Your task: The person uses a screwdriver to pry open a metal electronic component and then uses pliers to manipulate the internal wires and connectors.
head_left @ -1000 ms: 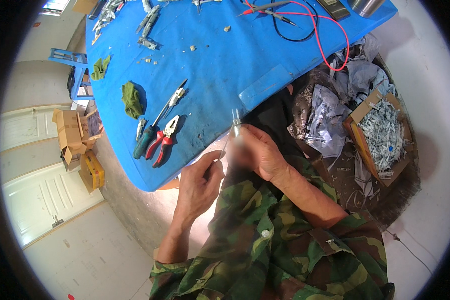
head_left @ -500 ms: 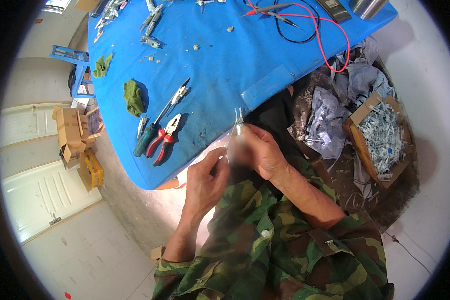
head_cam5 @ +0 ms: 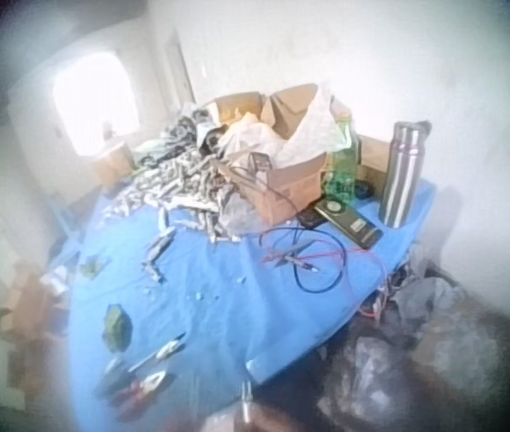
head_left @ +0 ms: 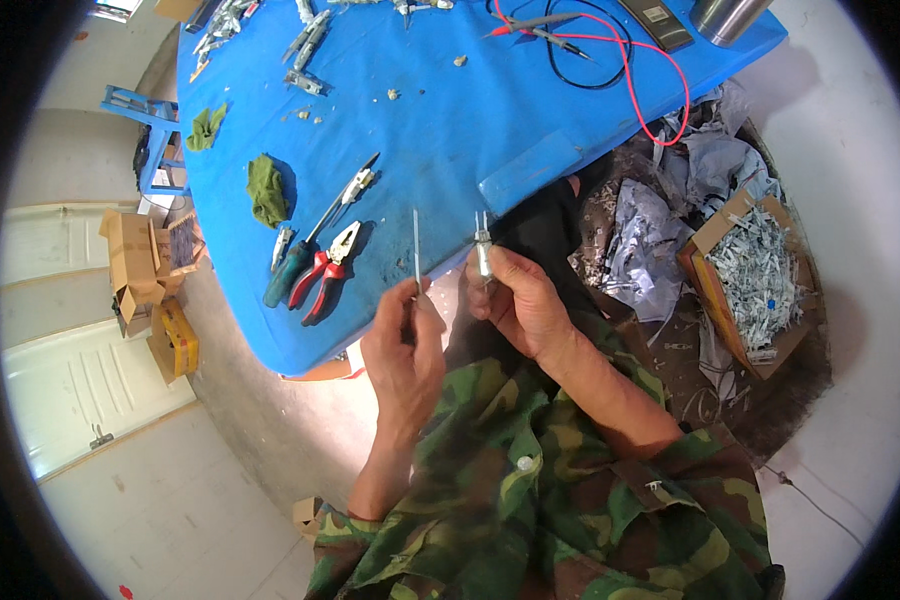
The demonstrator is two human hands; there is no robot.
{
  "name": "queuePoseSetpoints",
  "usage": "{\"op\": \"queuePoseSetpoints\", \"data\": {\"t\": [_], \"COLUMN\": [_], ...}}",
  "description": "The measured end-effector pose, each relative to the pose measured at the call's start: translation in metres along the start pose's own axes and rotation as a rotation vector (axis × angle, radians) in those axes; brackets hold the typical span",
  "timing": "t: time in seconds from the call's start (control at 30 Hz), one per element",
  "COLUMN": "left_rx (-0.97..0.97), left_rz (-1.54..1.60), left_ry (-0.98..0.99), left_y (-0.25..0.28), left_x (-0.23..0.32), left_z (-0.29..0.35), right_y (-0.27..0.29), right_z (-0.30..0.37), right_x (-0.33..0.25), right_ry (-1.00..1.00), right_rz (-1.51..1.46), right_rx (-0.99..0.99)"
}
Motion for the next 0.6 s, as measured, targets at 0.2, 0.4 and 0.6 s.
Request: {"op": "queuePoseSetpoints", "data": {"t": [0.2,0.4,0.6], "left_rx": [-0.106,-0.183,-0.244], "left_rz": [-0.041,-0.210,-0.201], "left_ry": [0.076,0.041,0.011], "left_y": [0.012,0.023,0.022], "left_x": [-0.007,-0.002,0.004], "left_z": [0.007,0.011,0.013], "right_y": [-0.006,0.000,0.000], "right_z": [-0.003,-0.003,-0.002], "right_x": [-0.003,0.001,0.003], "right_ry": [-0.014,-0.008,0.006], "right_rz": [-0.015,-0.018,0.040], "right_rx": [-0.019,-0.002,0.044]}}
Point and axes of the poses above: each hand's wrist, its own z-axis away from the middle knuckle, its own y-axis out of the back of the hand, x = y × z, the point moved 1 cm from there along -z, towards the middle knuckle, and after that the axes turned 13 degrees about y, right-handed, at the moved point
